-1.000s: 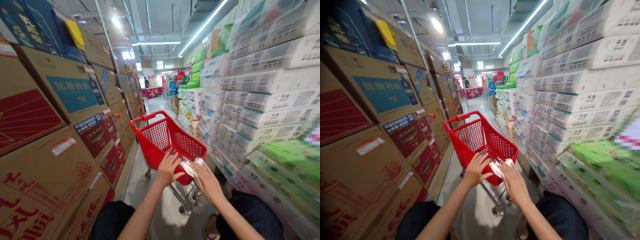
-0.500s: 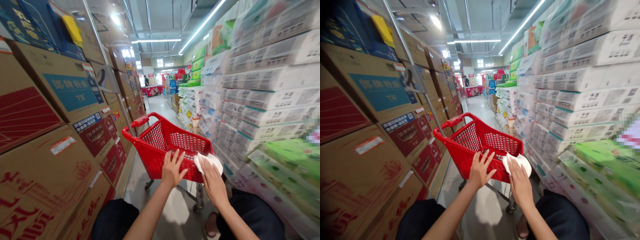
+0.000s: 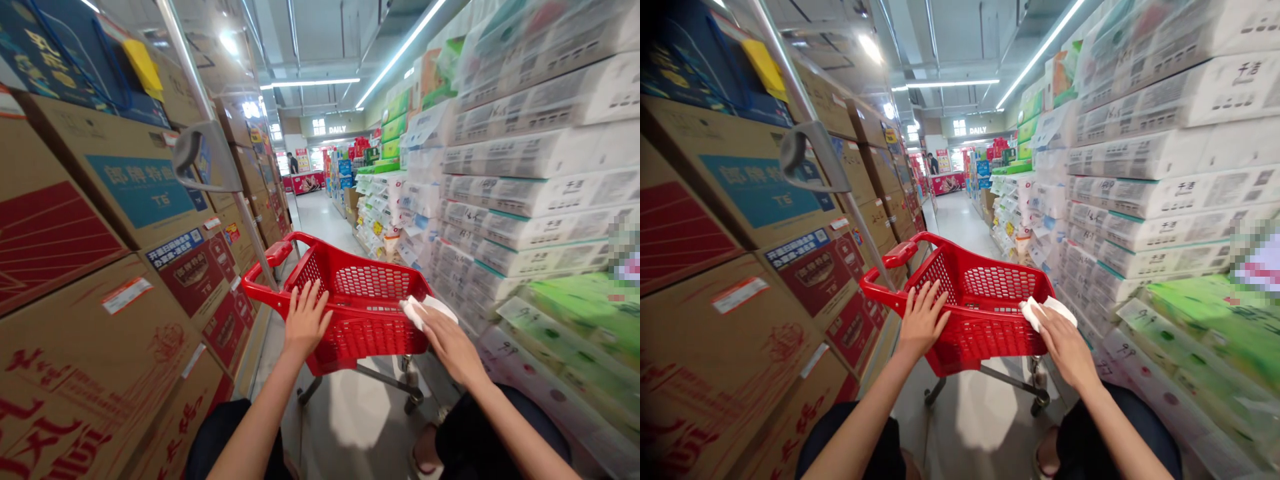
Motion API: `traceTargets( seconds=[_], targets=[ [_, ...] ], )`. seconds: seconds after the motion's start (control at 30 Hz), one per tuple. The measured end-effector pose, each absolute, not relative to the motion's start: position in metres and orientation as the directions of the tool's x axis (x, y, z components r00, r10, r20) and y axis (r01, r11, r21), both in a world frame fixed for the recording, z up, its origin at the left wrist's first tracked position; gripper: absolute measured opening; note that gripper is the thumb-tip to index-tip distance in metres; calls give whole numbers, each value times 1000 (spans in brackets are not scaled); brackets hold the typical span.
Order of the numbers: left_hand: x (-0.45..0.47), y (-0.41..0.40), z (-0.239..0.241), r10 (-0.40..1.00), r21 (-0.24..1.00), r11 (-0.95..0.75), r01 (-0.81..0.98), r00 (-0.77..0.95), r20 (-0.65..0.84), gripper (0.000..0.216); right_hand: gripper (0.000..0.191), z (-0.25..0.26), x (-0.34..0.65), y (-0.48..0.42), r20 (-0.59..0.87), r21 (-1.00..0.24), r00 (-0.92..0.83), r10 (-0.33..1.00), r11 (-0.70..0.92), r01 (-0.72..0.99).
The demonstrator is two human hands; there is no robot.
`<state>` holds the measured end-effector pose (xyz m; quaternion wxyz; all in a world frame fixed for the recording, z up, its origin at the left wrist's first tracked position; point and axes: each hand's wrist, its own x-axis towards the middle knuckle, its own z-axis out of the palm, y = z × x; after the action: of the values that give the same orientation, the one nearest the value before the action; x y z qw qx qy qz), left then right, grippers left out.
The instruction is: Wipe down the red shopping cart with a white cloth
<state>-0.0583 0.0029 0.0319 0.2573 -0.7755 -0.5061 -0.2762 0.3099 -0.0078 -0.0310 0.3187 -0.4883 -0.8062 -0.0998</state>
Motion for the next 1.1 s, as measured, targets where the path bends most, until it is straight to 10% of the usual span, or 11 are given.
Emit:
traceTargets(
  seconds=[0.7, 1.1],
  targets=[
    [-18, -12, 30, 675, -72, -402, 913, 349, 650, 62, 37, 2, 182, 27, 661, -139, -454, 598, 692, 708],
    [-47, -22, 45, 610, -174, -438, 882, 433, 663, 64, 44, -33, 346, 32, 632, -105, -352, 690, 526, 844]
  ],
)
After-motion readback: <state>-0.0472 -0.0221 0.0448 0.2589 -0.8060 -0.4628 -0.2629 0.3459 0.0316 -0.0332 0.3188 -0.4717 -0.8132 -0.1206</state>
